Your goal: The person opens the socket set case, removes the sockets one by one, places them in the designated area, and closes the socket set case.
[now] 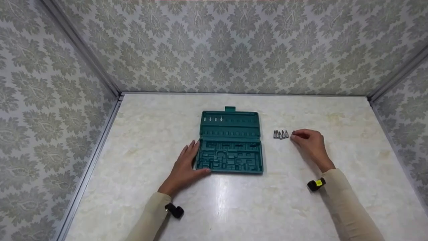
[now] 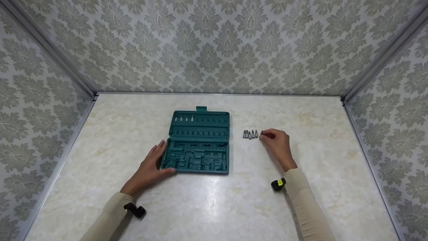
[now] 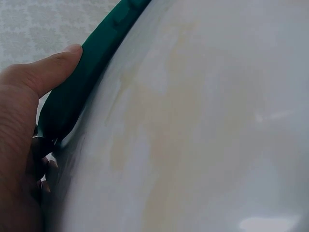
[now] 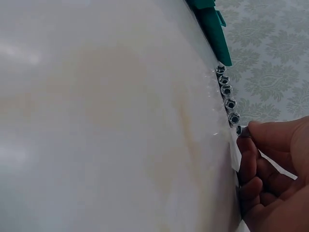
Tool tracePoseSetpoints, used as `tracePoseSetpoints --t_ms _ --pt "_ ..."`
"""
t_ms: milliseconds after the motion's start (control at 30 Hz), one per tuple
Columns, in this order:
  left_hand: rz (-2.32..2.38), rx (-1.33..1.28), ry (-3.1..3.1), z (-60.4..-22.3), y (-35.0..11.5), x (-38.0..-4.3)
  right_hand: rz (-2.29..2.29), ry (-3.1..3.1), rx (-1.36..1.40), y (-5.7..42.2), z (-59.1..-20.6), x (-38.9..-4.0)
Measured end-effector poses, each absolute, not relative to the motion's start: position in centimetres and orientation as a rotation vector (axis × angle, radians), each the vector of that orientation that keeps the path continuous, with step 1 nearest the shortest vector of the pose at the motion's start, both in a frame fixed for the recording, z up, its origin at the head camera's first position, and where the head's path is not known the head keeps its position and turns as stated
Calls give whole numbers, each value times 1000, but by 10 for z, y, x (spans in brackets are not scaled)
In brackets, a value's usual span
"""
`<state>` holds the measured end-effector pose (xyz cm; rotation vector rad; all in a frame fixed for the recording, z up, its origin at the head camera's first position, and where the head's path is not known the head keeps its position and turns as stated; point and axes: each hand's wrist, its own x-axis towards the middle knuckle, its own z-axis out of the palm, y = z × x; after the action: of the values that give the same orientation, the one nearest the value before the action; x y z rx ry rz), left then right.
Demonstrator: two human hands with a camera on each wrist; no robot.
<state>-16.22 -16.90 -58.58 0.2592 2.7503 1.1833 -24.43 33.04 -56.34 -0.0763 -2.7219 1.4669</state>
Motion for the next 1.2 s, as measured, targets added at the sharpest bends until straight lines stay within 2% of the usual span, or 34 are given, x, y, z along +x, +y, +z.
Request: tracePoseSetpoints --t_ms 600,1200 --pt "1205 270 2742 -586 -170 -160 1374 -2801 -193 317 -560 -250" --pt "1202 243 2727 -587 -170 -162 1335 -2721 -146 315 -565 -250"
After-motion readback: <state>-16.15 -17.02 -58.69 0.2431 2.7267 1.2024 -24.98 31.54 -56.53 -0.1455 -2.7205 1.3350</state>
